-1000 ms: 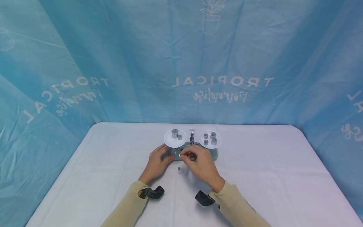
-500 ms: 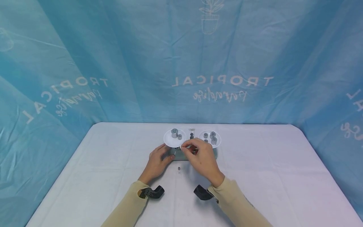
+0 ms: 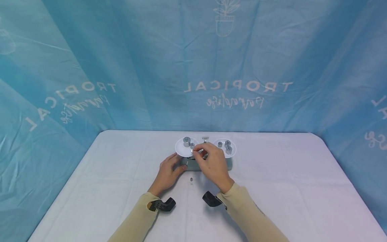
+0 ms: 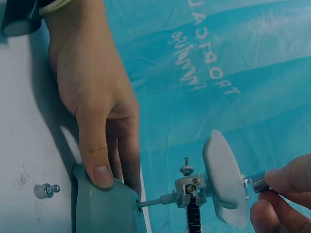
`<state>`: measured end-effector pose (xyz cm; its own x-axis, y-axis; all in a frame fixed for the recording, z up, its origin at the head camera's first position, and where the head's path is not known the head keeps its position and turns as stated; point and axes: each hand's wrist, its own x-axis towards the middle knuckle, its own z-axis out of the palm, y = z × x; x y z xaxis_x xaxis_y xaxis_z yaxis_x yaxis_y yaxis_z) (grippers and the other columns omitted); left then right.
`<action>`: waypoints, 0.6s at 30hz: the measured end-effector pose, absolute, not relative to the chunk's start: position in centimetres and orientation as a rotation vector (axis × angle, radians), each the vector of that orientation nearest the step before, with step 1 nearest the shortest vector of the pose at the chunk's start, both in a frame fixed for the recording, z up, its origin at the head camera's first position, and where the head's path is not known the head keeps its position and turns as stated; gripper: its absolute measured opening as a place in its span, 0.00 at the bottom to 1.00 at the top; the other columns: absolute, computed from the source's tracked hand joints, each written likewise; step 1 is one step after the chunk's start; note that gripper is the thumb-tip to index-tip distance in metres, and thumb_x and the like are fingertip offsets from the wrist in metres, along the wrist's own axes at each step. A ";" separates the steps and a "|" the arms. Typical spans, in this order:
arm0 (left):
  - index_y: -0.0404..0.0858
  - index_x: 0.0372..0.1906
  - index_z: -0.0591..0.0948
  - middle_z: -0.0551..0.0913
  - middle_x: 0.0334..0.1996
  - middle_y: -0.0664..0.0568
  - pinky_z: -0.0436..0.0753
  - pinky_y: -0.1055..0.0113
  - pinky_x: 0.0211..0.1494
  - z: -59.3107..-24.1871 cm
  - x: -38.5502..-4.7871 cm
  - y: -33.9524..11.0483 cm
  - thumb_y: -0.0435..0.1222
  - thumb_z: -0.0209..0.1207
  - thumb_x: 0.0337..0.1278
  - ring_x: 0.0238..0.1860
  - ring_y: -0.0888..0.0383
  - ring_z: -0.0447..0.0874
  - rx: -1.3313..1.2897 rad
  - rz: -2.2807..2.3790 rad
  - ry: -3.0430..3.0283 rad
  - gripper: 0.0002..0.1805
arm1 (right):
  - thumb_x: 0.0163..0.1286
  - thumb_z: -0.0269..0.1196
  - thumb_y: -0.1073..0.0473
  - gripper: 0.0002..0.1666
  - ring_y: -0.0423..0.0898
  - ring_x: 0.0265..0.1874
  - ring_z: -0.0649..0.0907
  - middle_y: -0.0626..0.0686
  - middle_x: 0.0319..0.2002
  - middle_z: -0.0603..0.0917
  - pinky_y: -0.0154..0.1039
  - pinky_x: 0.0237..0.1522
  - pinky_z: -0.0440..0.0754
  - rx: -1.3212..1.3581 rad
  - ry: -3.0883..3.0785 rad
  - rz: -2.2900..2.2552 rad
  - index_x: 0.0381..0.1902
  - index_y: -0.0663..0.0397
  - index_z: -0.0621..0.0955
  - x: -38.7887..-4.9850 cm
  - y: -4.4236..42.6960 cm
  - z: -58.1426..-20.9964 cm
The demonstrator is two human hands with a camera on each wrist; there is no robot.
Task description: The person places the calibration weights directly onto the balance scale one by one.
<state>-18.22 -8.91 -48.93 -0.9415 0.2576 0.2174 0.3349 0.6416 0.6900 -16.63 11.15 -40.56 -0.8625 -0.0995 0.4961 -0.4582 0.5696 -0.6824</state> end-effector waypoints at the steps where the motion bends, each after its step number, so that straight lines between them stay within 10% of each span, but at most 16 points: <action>1: 0.39 0.69 0.74 0.75 0.68 0.48 0.54 0.37 0.75 -48.9 -18.2 -8.9 0.43 0.60 0.68 0.74 0.41 0.63 -0.498 -1.188 -2.758 0.28 | 0.65 0.70 0.62 0.04 0.40 0.29 0.83 0.48 0.35 0.88 0.36 0.29 0.83 0.447 -2.401 1.203 0.38 0.52 0.87 -16.7 11.1 -40.6; 18: 0.38 0.69 0.74 0.75 0.68 0.46 0.56 0.35 0.74 -48.9 -18.3 -9.0 0.43 0.60 0.69 0.73 0.40 0.63 -0.522 -1.187 -2.742 0.28 | 0.63 0.70 0.63 0.04 0.42 0.26 0.80 0.50 0.30 0.86 0.40 0.28 0.76 0.447 -2.412 1.069 0.37 0.55 0.88 -18.0 10.3 -41.0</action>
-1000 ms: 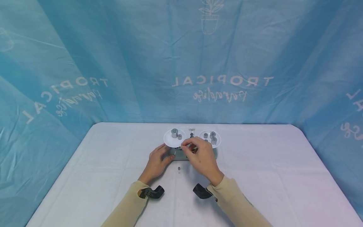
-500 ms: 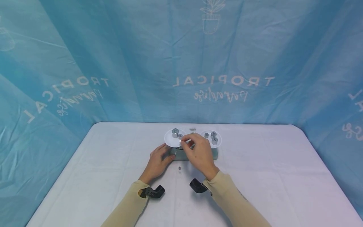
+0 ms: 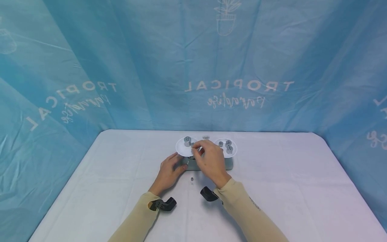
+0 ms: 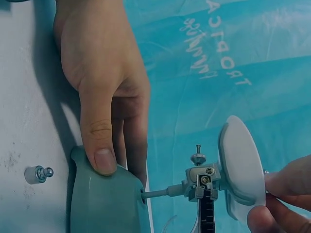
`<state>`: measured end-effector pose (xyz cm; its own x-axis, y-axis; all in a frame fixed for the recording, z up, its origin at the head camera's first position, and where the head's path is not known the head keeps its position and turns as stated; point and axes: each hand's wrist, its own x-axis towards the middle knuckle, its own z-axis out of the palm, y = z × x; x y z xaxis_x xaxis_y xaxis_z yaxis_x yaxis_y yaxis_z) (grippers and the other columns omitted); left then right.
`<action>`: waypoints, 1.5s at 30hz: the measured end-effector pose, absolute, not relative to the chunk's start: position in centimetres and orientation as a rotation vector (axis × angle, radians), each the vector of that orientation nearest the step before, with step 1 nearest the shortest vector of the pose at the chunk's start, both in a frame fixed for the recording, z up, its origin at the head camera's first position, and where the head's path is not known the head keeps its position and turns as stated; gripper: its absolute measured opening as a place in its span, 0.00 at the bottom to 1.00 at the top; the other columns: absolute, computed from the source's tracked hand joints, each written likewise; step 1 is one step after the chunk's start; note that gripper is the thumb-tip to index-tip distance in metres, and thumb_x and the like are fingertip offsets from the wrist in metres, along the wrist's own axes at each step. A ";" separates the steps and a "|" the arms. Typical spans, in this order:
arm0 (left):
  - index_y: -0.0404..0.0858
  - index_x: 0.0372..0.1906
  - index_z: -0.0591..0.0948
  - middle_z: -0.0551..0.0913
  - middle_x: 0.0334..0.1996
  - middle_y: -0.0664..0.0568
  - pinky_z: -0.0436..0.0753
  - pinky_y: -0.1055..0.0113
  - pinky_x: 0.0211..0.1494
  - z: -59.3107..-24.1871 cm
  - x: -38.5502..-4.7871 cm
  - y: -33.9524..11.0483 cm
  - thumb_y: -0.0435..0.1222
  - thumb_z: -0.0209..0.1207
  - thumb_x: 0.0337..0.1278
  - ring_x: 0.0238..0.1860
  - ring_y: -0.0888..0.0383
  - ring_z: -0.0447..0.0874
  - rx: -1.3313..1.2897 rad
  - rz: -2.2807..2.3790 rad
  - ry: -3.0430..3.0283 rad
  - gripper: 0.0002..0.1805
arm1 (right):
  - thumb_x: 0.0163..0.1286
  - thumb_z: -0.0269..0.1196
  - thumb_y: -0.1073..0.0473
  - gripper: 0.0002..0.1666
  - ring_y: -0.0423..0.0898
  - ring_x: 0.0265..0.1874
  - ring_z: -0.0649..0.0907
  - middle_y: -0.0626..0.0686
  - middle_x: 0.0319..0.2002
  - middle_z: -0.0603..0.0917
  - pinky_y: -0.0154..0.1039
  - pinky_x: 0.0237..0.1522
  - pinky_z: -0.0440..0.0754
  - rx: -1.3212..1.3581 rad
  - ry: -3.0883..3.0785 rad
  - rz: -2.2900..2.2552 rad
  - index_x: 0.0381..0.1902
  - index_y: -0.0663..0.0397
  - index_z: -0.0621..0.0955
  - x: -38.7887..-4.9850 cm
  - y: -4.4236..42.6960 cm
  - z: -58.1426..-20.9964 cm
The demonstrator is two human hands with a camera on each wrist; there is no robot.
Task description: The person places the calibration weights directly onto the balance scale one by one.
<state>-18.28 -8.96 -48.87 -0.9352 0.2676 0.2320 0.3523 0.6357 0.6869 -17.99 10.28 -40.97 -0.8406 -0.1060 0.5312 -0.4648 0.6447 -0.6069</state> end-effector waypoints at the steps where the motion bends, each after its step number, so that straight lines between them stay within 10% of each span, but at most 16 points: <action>1: 0.38 0.69 0.74 0.75 0.68 0.46 0.56 0.36 0.74 -48.9 -18.3 -8.9 0.43 0.59 0.69 0.73 0.41 0.64 -0.521 -1.186 -2.742 0.28 | 0.63 0.70 0.63 0.04 0.43 0.26 0.80 0.50 0.31 0.86 0.40 0.28 0.76 0.448 -2.414 1.067 0.36 0.56 0.88 -18.0 10.3 -41.0; 45: 0.39 0.69 0.74 0.76 0.68 0.47 0.56 0.35 0.74 -49.1 -18.4 -9.0 0.43 0.61 0.68 0.72 0.40 0.64 -0.517 -1.190 -2.734 0.28 | 0.64 0.70 0.62 0.07 0.37 0.26 0.81 0.47 0.32 0.87 0.36 0.29 0.83 0.451 -2.439 1.093 0.40 0.55 0.87 -15.7 11.1 -40.7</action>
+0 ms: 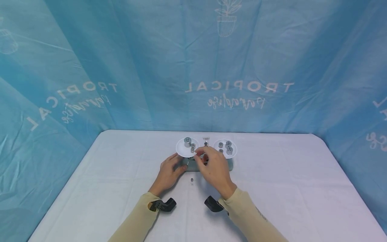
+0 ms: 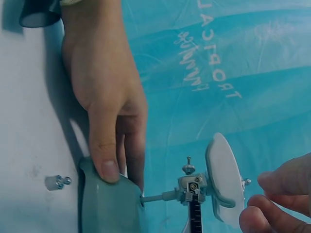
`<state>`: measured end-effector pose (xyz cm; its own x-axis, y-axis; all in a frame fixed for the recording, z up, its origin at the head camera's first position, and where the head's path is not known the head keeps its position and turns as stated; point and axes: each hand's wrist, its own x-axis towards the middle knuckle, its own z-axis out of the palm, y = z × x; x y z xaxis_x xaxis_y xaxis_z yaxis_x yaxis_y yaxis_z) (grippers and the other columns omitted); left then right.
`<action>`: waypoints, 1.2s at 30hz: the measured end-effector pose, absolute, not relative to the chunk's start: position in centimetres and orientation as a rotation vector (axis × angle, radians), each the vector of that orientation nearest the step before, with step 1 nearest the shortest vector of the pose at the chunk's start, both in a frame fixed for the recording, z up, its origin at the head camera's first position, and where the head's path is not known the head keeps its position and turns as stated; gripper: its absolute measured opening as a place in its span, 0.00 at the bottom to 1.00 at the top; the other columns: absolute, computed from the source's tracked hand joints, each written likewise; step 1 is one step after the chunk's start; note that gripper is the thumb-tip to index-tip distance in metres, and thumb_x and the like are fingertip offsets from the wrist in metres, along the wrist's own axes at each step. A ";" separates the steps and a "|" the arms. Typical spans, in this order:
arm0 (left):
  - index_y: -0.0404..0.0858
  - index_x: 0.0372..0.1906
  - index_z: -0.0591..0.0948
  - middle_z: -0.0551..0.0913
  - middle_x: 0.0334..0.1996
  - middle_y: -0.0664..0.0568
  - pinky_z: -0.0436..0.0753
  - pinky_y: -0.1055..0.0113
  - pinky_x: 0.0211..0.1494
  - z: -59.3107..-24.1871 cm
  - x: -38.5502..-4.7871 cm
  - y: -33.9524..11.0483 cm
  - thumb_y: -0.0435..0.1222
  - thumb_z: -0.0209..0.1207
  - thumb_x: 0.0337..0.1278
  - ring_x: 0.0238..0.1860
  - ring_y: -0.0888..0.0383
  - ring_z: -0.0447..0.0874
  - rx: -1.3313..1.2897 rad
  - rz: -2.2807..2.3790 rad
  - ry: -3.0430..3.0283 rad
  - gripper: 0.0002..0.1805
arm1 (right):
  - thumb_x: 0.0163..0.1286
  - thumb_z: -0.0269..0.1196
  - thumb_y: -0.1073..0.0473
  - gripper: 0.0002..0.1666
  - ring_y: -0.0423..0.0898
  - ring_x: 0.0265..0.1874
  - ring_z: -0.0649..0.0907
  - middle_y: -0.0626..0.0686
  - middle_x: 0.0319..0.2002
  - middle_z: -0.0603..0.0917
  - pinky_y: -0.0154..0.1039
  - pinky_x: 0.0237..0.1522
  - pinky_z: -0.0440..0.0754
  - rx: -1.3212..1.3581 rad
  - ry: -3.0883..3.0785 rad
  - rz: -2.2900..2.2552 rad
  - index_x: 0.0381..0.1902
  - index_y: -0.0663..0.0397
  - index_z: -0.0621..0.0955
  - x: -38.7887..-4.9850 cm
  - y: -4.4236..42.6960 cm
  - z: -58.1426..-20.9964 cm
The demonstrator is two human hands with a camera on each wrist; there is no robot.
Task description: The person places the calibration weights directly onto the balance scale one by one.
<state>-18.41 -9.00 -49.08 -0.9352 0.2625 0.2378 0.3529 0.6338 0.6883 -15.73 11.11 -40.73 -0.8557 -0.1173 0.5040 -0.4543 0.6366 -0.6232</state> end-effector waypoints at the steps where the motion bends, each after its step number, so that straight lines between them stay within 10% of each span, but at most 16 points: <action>1: 0.39 0.69 0.74 0.75 0.68 0.47 0.56 0.35 0.74 -49.1 -18.4 -9.0 0.43 0.61 0.68 0.72 0.40 0.65 -0.517 -1.188 -2.734 0.28 | 0.64 0.71 0.62 0.07 0.37 0.25 0.80 0.46 0.31 0.86 0.36 0.29 0.83 0.454 -2.439 1.096 0.40 0.55 0.87 -15.6 11.1 -40.8; 36: 0.40 0.68 0.76 0.76 0.67 0.47 0.57 0.35 0.73 -49.4 -18.6 -9.0 0.43 0.62 0.66 0.72 0.40 0.65 -0.513 -1.162 -2.737 0.28 | 0.62 0.72 0.66 0.07 0.34 0.28 0.80 0.42 0.33 0.86 0.34 0.32 0.82 0.500 -2.567 1.313 0.39 0.54 0.87 -14.2 10.4 -44.6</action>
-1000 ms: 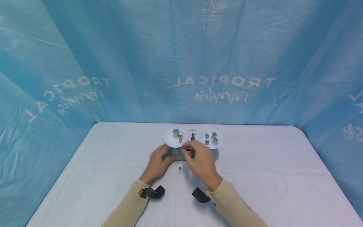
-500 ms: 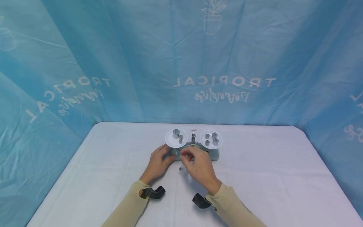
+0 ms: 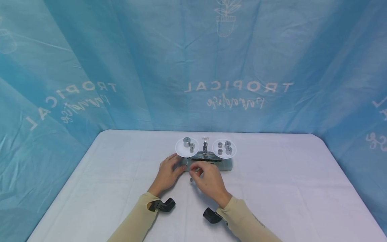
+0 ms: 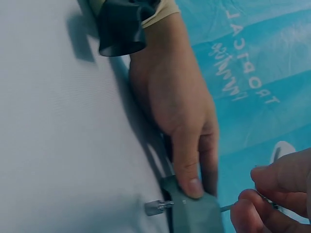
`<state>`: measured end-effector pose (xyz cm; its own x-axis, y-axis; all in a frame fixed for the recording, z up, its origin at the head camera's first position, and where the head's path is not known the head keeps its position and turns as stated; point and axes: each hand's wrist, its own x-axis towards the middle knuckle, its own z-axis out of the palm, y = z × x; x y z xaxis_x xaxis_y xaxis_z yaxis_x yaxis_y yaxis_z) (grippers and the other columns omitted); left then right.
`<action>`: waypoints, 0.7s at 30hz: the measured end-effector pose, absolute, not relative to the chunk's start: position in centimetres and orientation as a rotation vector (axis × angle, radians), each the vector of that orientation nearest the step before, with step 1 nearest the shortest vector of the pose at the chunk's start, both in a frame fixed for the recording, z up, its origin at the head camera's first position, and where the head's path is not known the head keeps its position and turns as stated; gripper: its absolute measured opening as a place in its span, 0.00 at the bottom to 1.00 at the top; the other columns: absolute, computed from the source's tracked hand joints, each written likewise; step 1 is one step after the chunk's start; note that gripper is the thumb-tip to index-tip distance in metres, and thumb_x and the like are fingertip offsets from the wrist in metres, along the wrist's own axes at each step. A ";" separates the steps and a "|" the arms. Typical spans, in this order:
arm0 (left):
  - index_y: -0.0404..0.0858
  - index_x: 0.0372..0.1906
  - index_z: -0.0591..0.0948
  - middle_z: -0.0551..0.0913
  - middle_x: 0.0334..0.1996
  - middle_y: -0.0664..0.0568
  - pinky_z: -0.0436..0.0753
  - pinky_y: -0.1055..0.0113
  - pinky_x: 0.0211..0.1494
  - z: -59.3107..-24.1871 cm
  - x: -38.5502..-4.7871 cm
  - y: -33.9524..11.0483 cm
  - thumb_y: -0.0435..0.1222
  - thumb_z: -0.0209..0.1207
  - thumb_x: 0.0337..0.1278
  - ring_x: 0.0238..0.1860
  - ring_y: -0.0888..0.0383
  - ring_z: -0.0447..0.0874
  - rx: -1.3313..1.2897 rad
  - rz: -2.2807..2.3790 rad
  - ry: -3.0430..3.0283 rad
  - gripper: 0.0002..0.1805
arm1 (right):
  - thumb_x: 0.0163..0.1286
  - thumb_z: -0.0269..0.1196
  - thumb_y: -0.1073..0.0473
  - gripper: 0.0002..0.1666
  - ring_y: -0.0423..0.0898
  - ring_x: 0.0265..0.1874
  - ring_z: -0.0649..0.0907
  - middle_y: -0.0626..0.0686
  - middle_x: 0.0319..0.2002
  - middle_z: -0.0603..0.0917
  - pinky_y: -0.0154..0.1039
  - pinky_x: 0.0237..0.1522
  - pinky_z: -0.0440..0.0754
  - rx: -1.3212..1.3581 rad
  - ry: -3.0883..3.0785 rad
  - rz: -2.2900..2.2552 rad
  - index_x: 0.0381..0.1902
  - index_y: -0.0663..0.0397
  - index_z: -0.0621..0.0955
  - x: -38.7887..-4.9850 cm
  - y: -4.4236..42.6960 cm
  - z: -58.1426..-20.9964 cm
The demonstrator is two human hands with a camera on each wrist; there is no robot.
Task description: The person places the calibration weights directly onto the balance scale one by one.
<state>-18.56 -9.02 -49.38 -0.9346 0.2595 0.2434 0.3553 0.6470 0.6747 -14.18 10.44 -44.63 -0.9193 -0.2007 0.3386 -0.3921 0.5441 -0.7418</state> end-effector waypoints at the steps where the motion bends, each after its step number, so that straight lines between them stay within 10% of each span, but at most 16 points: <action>1: 0.40 0.68 0.76 0.76 0.67 0.46 0.57 0.35 0.73 -49.4 -18.6 -9.0 0.42 0.62 0.66 0.72 0.40 0.66 -0.516 -1.161 -2.731 0.28 | 0.62 0.72 0.66 0.07 0.34 0.28 0.80 0.42 0.33 0.86 0.34 0.32 0.82 0.504 -2.576 1.317 0.39 0.54 0.87 -14.2 10.4 -44.8; 21: 0.38 0.68 0.76 0.76 0.67 0.46 0.57 0.35 0.73 -49.2 -18.5 -9.1 0.42 0.62 0.66 0.72 0.40 0.66 -0.526 -1.174 -2.723 0.28 | 0.62 0.72 0.63 0.05 0.34 0.28 0.81 0.44 0.33 0.87 0.35 0.35 0.81 0.549 -2.724 1.235 0.37 0.51 0.87 -14.5 10.1 -46.9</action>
